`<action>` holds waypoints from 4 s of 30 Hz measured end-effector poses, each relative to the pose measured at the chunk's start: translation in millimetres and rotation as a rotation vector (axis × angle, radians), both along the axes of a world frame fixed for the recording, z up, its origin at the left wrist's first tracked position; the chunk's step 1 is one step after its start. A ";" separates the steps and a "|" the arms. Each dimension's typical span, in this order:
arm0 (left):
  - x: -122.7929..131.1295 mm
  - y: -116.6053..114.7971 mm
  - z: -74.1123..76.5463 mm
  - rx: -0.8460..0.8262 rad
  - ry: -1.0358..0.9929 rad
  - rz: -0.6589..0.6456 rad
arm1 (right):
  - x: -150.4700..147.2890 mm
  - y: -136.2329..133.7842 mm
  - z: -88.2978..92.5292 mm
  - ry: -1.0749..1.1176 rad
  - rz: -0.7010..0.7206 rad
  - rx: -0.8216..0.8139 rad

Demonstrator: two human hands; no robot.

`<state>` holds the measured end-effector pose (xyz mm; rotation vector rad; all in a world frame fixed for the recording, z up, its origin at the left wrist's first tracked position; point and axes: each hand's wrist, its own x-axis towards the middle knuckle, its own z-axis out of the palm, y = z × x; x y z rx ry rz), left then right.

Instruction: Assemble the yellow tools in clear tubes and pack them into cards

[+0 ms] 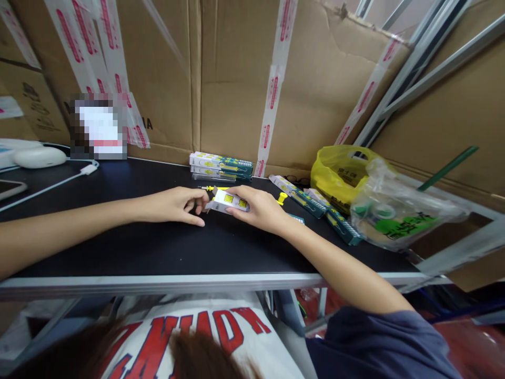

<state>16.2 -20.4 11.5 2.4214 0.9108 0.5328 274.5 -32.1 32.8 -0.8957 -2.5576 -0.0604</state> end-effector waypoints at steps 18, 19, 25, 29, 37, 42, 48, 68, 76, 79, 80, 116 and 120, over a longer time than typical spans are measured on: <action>5.2 -5.3 -11.2 0.504 -0.002 0.115 | -0.1 1.1 0.0 0.025 0.000 0.002; 4.5 -5.3 -10.8 0.528 -0.011 0.121 | 0.0 1.4 0.6 0.035 -0.005 0.001; -1.4 -8.4 -1.1 0.866 0.009 0.120 | 0.5 1.8 2.7 0.075 -0.009 0.004; -4.3 -10.8 8.7 1.155 0.051 0.093 | 0.0 0.6 2.5 0.054 -0.006 0.002; -5.8 -7.2 13.6 1.175 0.206 0.091 | 1.6 1.3 3.0 0.044 -0.028 0.013; -5.5 -7.9 16.2 1.192 0.297 0.053 | 0.5 -0.4 3.0 0.037 -0.011 0.022; -3.2 -10.9 20.3 1.249 0.365 -0.033 | -0.4 -2.9 0.4 -0.033 0.012 0.008; 1.4 -16.4 13.0 1.134 0.230 0.019 | -2.2 -5.9 0.9 -0.025 0.032 0.008; 2.5 -21.8 8.1 1.030 0.044 0.017 | -3.7 -11.1 0.6 -0.051 0.071 0.030; 2.1 -22.5 12.1 1.150 0.152 0.036 | -3.7 -10.4 0.7 -0.050 0.038 0.030; 1.8 -22.3 13.5 1.184 0.185 0.051 | -3.6 -9.8 1.0 -0.044 0.025 0.031; 10.9 -21.8 4.2 0.401 -0.351 0.174 | -2.2 -5.5 1.4 0.002 0.034 0.019; 6.6 -13.9 -0.3 0.486 -0.326 0.143 | -1.9 -5.8 1.5 0.005 0.044 0.018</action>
